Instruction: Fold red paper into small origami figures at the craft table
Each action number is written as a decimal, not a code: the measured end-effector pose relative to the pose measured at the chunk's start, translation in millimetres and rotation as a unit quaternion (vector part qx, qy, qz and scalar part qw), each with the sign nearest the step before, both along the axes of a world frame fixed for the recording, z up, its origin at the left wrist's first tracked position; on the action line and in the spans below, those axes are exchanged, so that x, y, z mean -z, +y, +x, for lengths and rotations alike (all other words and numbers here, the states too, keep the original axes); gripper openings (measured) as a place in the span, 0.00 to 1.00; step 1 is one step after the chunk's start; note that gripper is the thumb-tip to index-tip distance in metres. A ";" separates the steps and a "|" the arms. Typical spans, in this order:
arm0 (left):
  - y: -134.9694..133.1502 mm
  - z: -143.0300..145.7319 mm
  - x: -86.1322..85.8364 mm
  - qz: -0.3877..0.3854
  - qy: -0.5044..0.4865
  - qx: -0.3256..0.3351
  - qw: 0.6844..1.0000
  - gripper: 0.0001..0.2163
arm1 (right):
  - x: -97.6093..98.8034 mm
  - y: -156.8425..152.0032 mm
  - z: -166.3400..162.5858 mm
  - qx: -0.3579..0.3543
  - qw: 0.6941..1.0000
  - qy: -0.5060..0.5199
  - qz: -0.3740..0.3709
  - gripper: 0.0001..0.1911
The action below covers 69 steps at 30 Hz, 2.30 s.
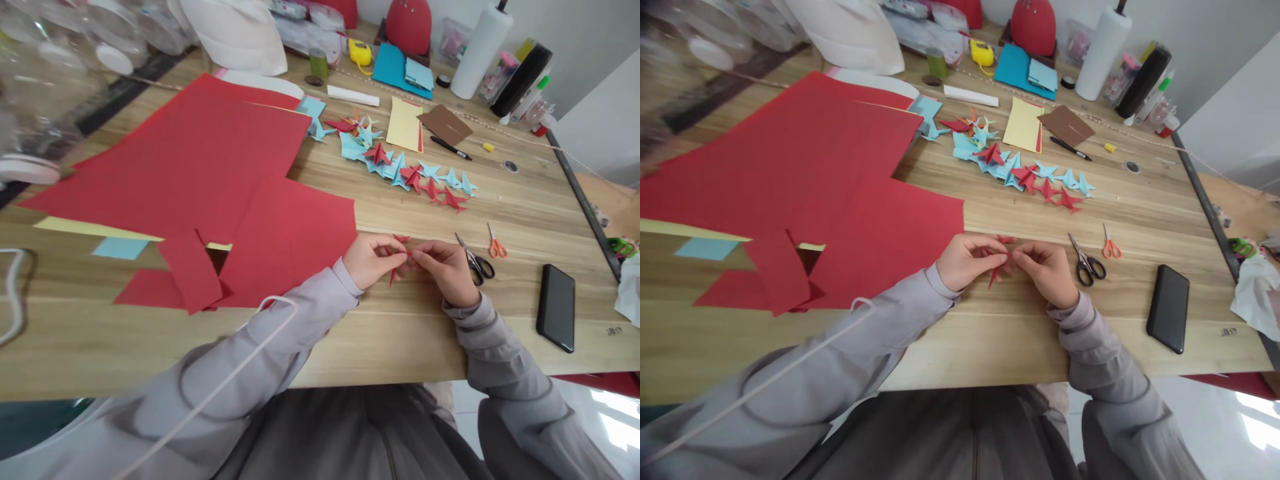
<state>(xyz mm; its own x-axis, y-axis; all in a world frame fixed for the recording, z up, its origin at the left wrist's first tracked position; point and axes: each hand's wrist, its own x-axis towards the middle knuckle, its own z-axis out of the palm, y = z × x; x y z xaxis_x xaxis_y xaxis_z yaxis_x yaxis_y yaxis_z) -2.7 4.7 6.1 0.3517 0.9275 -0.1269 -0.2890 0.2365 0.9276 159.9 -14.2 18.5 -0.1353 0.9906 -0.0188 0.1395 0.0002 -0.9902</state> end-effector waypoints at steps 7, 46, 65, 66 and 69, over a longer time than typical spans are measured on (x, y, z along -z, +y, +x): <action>2.1 -2.3 -0.9 0.048 0.051 -0.011 0.997 0.07 | -1.0 -1.2 0.1 0.023 1.000 0.004 -0.012 0.13; 3.4 -3.4 0.0 0.152 0.123 -0.005 0.981 0.04 | 0.4 -5.1 1.7 -0.011 0.975 -0.156 0.156 0.05; 1.4 -4.2 -6.8 0.094 0.135 0.044 0.985 0.05 | -5.2 -8.7 0.1 -0.021 0.892 -0.288 0.347 0.06; 1.6 -4.4 -7.0 0.096 0.137 0.046 0.985 0.05 | -5.1 -8.5 0.3 -0.022 0.893 -0.286 0.348 0.06; 2.5 -4.8 -6.4 0.115 0.141 0.052 0.982 0.06 | -5.1 -8.5 0.8 -0.027 0.894 -0.286 0.342 0.06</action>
<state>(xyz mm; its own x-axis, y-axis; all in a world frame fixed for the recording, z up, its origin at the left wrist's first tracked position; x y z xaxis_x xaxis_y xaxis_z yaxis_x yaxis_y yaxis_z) -7.5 7.3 12.5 0.4264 0.9042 -0.0242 0.0018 0.0259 0.9997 160.7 -22.6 23.6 -0.3451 0.7890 0.5083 0.6057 0.6009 -0.5216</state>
